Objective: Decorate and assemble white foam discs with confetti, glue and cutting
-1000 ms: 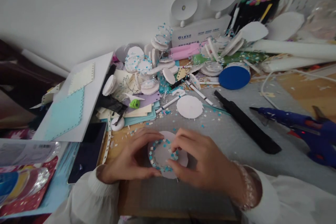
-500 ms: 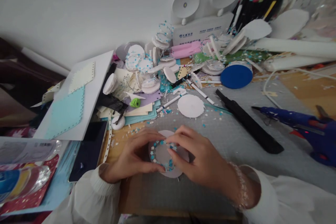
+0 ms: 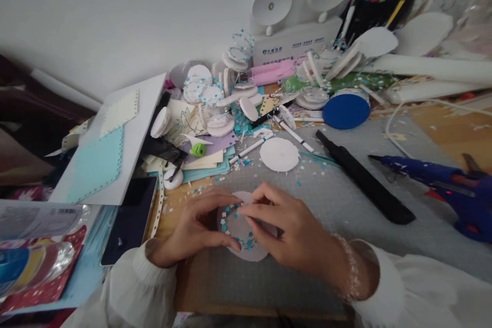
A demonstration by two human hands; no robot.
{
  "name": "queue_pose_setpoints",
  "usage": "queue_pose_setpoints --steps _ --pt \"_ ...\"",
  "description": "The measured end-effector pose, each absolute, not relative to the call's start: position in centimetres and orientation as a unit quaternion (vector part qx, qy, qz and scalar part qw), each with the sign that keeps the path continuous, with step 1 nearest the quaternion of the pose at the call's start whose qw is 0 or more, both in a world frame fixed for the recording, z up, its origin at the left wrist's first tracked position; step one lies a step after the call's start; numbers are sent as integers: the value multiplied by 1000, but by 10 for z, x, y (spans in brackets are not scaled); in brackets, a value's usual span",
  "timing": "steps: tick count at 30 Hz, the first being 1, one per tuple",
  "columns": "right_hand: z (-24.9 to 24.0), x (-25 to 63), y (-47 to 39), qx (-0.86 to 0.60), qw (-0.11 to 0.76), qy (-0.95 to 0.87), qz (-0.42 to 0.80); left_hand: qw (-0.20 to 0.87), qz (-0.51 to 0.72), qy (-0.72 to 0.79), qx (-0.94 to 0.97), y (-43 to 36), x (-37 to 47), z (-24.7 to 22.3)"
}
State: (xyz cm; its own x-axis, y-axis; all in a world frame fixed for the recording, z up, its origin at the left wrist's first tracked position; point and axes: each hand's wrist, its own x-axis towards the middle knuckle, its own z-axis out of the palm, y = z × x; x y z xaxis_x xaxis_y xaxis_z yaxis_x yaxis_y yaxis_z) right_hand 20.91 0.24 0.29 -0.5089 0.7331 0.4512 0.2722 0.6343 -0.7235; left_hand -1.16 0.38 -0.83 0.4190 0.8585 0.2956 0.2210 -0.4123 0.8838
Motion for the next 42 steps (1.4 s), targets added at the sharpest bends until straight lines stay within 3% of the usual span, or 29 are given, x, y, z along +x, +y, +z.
queue_pose_setpoints --steps 12,29,36,42 --pt "4 211 2 -357 387 -798 292 395 381 344 762 6 -12 -4" --pt "2 209 1 -286 388 -813 326 384 382 333 772 7 -13 -7" --pt "11 217 7 -412 401 -719 391 425 391 331 746 8 -14 2" --pt "7 223 14 -433 241 -638 589 456 384 339 727 7 -15 2"
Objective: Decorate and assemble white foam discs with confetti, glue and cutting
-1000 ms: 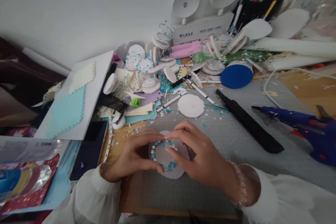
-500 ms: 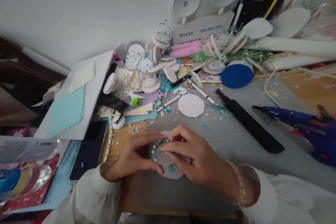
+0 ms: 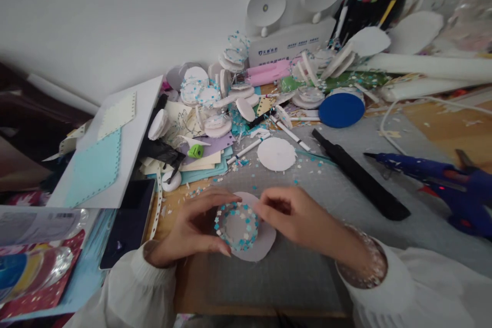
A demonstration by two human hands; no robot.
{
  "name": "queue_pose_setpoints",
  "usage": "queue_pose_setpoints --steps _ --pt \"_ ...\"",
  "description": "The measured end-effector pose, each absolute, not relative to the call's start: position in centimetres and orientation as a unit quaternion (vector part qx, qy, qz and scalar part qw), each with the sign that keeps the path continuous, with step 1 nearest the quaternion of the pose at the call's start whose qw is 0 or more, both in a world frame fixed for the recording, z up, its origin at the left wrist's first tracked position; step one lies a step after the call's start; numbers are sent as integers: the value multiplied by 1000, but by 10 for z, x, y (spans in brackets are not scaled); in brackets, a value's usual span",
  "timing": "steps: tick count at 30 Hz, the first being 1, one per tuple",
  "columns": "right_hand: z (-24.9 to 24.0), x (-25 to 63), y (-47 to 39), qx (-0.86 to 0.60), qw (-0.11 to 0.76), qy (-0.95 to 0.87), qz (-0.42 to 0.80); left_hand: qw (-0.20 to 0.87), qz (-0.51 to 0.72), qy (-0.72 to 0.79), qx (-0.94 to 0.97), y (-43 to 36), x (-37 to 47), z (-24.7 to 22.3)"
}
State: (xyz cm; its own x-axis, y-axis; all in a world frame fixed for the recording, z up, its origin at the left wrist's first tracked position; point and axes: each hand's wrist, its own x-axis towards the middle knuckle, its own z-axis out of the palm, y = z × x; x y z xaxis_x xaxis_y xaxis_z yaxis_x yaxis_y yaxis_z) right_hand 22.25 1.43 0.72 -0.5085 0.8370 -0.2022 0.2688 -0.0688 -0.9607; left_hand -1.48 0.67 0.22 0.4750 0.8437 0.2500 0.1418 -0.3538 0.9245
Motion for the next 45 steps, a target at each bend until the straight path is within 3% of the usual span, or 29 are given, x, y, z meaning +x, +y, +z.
queue_pose_setpoints --steps 4,10,17,45 --pt "6 218 13 -430 191 -618 629 447 343 349 749 6 -15 4" --pt "8 218 15 -422 180 -593 662 325 257 392 821 0 -13 8" --pt "6 216 15 -423 190 -601 651 383 290 407 777 -4 -10 8" --pt "3 209 7 -453 230 -560 655 313 321 339 827 2 -14 5"
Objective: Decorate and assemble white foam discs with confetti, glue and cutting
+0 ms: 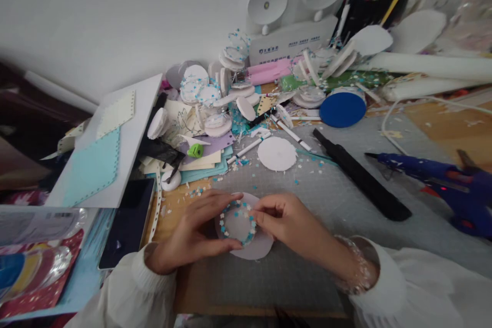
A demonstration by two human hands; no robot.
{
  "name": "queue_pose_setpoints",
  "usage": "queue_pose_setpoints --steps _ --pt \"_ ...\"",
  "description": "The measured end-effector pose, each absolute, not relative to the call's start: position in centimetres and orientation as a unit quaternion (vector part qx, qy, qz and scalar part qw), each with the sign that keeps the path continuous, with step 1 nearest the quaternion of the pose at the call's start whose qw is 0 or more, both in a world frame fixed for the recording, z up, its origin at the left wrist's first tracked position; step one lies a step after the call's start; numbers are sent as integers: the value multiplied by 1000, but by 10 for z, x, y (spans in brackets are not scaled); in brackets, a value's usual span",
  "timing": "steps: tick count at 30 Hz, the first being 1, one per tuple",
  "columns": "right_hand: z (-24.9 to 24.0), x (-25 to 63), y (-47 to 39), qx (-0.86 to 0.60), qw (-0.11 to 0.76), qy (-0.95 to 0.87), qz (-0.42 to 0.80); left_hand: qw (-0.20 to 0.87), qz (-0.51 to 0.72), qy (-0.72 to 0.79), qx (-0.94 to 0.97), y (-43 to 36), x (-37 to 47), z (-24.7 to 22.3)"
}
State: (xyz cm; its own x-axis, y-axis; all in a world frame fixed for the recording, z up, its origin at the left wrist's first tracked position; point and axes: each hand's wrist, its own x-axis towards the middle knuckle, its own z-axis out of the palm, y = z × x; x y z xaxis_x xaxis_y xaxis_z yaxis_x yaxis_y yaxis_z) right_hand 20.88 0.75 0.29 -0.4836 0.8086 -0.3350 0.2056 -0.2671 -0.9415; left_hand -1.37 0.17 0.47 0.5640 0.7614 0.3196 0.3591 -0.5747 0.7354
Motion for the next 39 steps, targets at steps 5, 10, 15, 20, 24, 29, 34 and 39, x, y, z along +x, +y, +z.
queue_pose_setpoints --steps 5,10,15,20,24,29,34,39 --pt "4 208 7 -454 231 -565 649 312 322 328 831 3 -15 1" --pt "7 210 7 -457 244 -620 589 323 342 327 819 4 -14 3" --pt "10 215 4 -483 321 -710 399 305 345 332 823 3 -13 4" --pt "11 211 -1 -403 333 -794 309 255 331 328 847 1 -10 1" --pt "9 207 -4 -399 360 -794 284 215 338 317 860 -1 -7 -2" --pt "6 204 -6 -403 381 -786 272 204 351 308 860 -3 -4 -6" --pt "5 202 -8 -406 383 -789 256 202 346 312 862 -2 -5 -9" --pt "7 204 -8 -429 386 -772 267 249 323 330 852 -2 -6 -2"
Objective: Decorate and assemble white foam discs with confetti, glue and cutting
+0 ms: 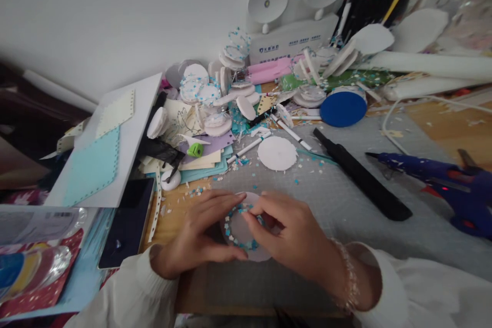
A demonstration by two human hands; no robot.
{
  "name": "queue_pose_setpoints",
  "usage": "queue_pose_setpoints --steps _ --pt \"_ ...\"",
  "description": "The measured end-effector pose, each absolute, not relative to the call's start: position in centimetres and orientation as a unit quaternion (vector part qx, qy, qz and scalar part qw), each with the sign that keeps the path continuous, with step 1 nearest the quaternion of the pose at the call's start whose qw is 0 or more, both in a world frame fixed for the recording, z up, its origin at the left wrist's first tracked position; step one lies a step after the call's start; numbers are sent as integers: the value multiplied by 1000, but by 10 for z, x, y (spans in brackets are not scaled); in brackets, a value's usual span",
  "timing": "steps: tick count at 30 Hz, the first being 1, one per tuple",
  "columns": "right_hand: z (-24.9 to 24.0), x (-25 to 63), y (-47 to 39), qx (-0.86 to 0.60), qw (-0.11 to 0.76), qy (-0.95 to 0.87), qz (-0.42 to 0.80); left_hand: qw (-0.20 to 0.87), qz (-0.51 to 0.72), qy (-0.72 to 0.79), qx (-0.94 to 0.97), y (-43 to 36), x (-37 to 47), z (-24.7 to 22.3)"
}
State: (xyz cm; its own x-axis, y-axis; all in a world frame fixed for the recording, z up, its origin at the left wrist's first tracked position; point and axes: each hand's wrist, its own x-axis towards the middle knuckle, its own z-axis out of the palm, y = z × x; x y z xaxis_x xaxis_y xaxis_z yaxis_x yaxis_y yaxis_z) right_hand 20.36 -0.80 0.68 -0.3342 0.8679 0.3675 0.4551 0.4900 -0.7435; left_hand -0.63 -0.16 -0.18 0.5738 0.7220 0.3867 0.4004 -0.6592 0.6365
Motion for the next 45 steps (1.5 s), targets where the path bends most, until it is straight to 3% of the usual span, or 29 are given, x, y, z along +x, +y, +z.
queue_pose_setpoints --steps 7,12,18,25,39,45 --pt "15 211 -7 -453 403 -681 411 319 239 377 836 -4 -7 4" --pt "20 217 1 -487 437 -628 421 422 309 407 749 -6 -12 -4" --pt "17 221 3 -396 389 -702 446 618 400 348 580 -4 -16 2" --pt "22 217 -3 -315 358 -717 508 756 331 299 478 0 -15 11" --pt "17 206 -3 -356 326 -496 722 734 336 304 505 4 -13 9" --pt "24 218 5 -338 365 -431 753 637 387 330 579 3 -18 4"
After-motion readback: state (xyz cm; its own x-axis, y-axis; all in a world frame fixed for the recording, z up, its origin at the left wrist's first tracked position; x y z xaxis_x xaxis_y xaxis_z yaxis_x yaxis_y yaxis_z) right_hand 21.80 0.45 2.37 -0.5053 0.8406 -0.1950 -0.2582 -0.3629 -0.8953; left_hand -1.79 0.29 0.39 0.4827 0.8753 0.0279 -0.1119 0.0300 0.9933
